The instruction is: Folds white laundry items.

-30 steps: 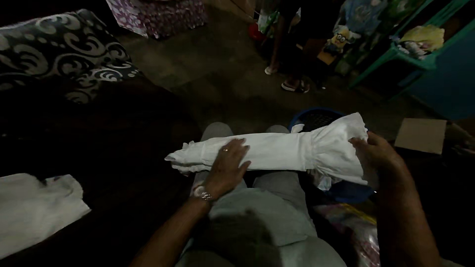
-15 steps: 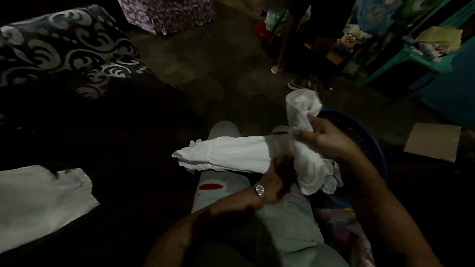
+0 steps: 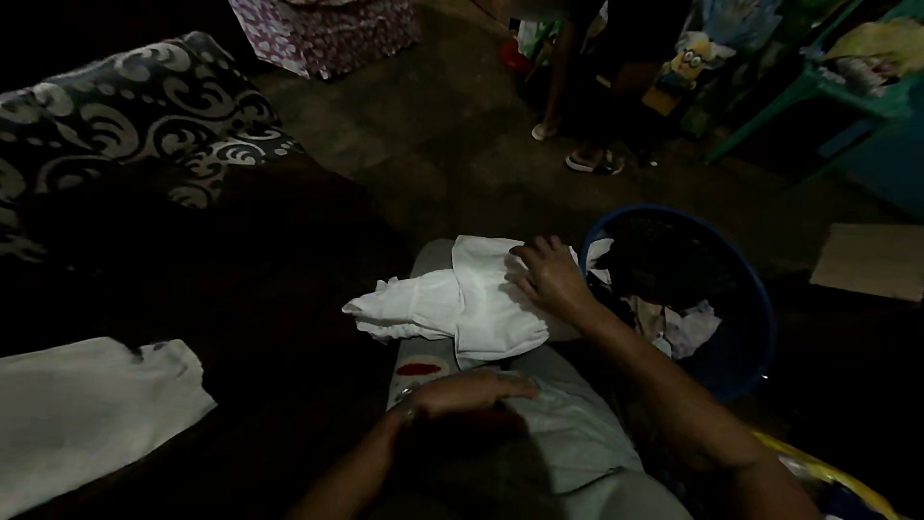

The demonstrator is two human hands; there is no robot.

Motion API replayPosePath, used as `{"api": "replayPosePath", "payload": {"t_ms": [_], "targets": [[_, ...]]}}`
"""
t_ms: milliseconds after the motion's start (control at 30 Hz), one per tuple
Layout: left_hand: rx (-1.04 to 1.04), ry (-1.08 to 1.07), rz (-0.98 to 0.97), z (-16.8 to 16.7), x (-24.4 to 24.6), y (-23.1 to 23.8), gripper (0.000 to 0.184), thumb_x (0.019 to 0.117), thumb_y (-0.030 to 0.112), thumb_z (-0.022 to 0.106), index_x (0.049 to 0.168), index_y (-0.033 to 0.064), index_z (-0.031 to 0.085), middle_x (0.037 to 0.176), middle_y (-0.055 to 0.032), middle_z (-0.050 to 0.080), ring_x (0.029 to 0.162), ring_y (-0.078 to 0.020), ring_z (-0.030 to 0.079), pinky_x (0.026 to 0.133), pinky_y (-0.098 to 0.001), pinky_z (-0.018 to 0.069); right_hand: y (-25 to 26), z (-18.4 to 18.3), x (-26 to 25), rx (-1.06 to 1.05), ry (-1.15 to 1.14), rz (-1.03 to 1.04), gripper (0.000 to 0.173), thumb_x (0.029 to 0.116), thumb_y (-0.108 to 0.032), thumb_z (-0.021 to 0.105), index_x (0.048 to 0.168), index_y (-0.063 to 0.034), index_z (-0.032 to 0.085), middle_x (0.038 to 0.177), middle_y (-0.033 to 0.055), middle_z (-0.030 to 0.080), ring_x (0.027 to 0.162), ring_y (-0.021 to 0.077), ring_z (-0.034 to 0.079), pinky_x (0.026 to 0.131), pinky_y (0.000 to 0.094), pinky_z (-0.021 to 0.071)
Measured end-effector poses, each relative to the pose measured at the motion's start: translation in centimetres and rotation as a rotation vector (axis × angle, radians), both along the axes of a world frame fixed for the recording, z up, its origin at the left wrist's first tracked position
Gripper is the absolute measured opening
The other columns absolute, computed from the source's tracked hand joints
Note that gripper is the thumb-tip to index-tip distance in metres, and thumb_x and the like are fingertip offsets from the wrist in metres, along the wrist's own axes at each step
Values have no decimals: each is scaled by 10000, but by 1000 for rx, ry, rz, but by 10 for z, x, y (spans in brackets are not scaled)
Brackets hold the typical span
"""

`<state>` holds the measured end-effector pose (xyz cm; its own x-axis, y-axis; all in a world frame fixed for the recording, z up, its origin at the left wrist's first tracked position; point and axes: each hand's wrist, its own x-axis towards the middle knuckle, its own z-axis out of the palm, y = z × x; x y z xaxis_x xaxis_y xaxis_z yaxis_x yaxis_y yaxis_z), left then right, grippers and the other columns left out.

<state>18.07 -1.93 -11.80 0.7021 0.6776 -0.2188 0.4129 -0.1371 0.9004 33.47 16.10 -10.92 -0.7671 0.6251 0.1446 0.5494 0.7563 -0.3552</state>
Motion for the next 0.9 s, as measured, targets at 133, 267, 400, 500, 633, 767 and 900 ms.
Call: {"api": "replayPosePath", "payload": {"t_ms": [133, 267, 400, 500, 633, 767, 900], "targets": [[-102, 57, 357, 6, -42, -36, 358, 1050, 245, 558, 1327, 39, 652, 1290, -129, 682, 1200, -219, 649, 1073, -430, 484, -1, -29, 21, -62, -146, -231, 882, 891, -667, 630, 1582, -171, 398, 1626, 240, 311, 1497, 474, 265, 1158, 701, 226], [-361, 153, 753, 8, -70, -61, 400, 1095, 323, 450, 1073, 39, 731, 919, -21, 726, 807, -91, 670, 783, -318, 563, -2, -32, 40, -257, 55, -478, 956, 847, -508, 763, 1539, 23, 372, 1502, 317, 422, 1379, 504, 416, 1129, 627, 365], [-327, 443, 1100, -12, -81, -65, 626, 1065, 545, 409, 1111, -19, 677, 1030, -224, 670, 986, -360, 644, 881, -598, 493, 3, -22, 53, -406, 133, -498, 721, 855, -327, 797, 1415, 34, 520, 1426, 299, 491, 1328, 439, 487, 1113, 549, 420], [-319, 237, 1257, -34, -76, -62, 687, 1081, 537, 324, 1469, -12, 466, 1499, -252, 472, 1419, -361, 433, 1165, -563, 341, 5, -9, 58, -464, 111, -483, 714, 853, -269, 809, 1422, 38, 505, 1430, 302, 493, 1329, 418, 501, 1115, 533, 429], [-314, -421, 1573, -48, -60, -38, 615, 1111, 447, 266, 1588, 59, 284, 1631, -127, 324, 1474, -180, 351, 1195, -371, 328, -2, -10, 55, -301, 50, -474, 791, 854, -237, 759, 1512, 20, 403, 1490, 325, 419, 1370, 492, 433, 1107, 631, 383], [-260, -611, 1671, -33, -60, -16, 572, 1120, 415, 272, 1590, 88, 276, 1601, -104, 370, 1421, -152, 427, 1146, -345, 407, -27, -15, 34, 40, 14, -203, 614, 911, -161, 662, 1504, -118, 512, 1586, 271, 368, 1488, 509, 277, 1139, 748, 220], [-267, -616, 1848, -30, -55, 3, 493, 1065, 320, 517, 1463, 34, 465, 1412, -135, 564, 1258, -191, 573, 1027, -379, 503, -33, -31, 21, 86, -130, 44, 500, 1026, -476, 502, 1479, -275, 565, 1627, 150, 381, 1540, 434, 224, 1168, 749, 139]]}}
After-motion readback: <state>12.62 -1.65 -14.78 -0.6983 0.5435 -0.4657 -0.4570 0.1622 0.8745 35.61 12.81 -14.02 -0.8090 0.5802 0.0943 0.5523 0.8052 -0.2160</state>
